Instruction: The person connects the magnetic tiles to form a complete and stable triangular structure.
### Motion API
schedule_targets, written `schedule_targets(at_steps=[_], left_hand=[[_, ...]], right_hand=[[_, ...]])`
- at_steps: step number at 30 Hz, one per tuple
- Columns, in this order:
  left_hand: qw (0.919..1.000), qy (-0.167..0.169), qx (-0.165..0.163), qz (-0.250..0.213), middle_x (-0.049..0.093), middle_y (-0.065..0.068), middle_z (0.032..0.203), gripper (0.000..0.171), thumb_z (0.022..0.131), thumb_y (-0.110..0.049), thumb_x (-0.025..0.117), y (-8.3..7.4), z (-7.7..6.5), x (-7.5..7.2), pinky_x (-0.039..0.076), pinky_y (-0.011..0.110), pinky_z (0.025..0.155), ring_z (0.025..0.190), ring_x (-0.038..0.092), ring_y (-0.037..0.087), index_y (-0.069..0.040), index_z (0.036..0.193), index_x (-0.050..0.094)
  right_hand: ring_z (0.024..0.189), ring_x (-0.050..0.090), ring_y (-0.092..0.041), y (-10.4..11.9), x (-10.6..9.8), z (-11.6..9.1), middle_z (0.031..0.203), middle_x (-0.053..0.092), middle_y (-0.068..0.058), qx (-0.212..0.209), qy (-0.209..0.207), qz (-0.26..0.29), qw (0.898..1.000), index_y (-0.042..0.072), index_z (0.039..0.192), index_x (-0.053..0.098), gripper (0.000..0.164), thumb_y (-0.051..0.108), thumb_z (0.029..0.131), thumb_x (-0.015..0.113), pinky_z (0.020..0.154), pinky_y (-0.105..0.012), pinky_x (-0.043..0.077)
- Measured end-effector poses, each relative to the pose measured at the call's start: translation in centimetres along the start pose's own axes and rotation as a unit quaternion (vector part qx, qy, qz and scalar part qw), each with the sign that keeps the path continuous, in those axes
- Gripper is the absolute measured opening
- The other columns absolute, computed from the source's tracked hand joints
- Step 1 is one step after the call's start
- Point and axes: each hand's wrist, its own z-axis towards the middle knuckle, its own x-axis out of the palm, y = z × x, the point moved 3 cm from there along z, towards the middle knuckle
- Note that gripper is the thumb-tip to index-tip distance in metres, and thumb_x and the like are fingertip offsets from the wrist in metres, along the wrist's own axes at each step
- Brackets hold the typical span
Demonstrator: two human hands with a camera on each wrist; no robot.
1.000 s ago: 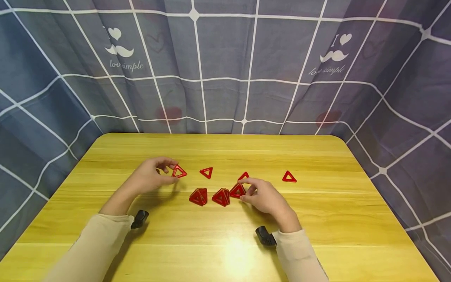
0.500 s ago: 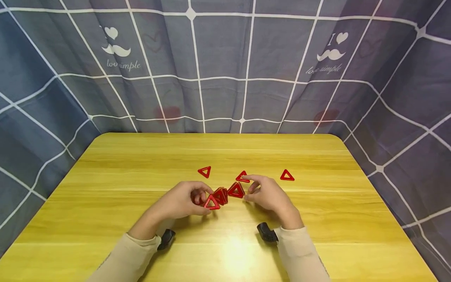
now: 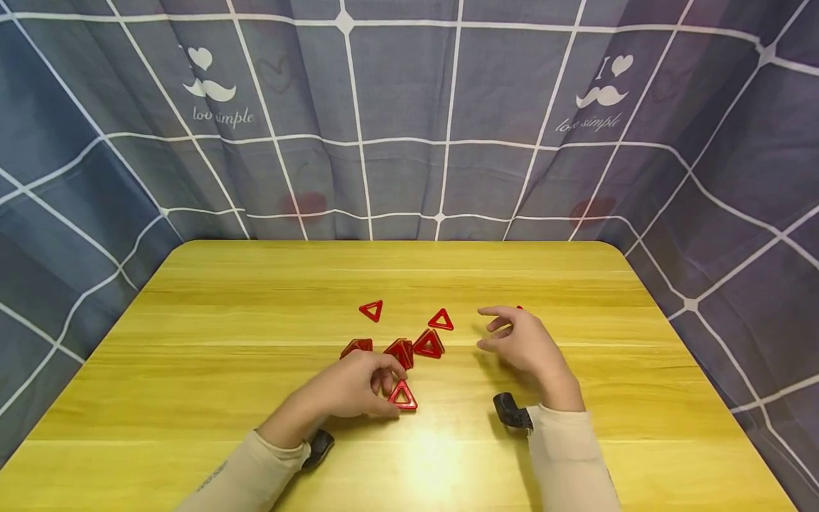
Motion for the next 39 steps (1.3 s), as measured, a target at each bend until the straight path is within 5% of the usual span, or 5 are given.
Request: schedule_targets(at_steps=[10,17,27,39], left_hand=[[0.9995,0.013,-0.022,0.021,0.059,-0.003,0.074,0.037,0.073,-0.014,0.091,-0.2,-0.1,0.7,0.044,0.024,0.064,0.063,0.048,0.005,-0.013,0.102,0.069],[0.9988,0.033,-0.025,0.027,0.058,-0.004,0.077,0.04,0.074,-0.018,0.091,0.0,-0.4,0.3,0.043,0.025,0.065,0.066,0.047,0.006,-0.014,0.106,0.069],[0.998,0.059,-0.014,0.017,0.057,-0.002,0.081,0.047,0.073,-0.022,0.093,0.1,-0.9,-0.2,0.041,0.025,0.064,0.07,0.047,0.007,-0.014,0.113,0.069],[0.9979,0.058,-0.025,0.015,0.055,-0.003,0.08,0.045,0.073,-0.021,0.093,0.3,-0.7,0.0,0.039,0.025,0.061,0.068,0.045,0.007,-0.016,0.111,0.068]], right_hand=[[0.11,0.06,-0.038,-2.5,-2.0,-0.4,0.12,0.066,-0.02,0.013,-0.059,-0.023,0.998,0.003,0.134,0.063,0.051,0.017,0.088,0.079,0.091,-0.051,0.045],[0.132,0.035,-0.055,-4.6,-2.6,-0.2,0.141,0.047,-0.032,0.029,-0.074,-0.077,0.994,0.001,0.136,0.06,0.051,0.018,0.091,0.076,0.104,-0.069,0.028],[0.128,0.033,-0.056,-5.8,-1.9,0.1,0.145,0.042,-0.034,-0.034,-0.059,-0.109,0.992,-0.002,0.147,0.045,0.056,0.011,0.097,0.067,0.102,-0.066,0.022],[0.099,0.045,-0.042,-5.6,-1.4,0.4,0.117,0.052,-0.027,-0.017,-0.054,-0.125,0.991,0.001,0.142,0.054,0.052,0.022,0.097,0.069,0.081,-0.054,0.037]])
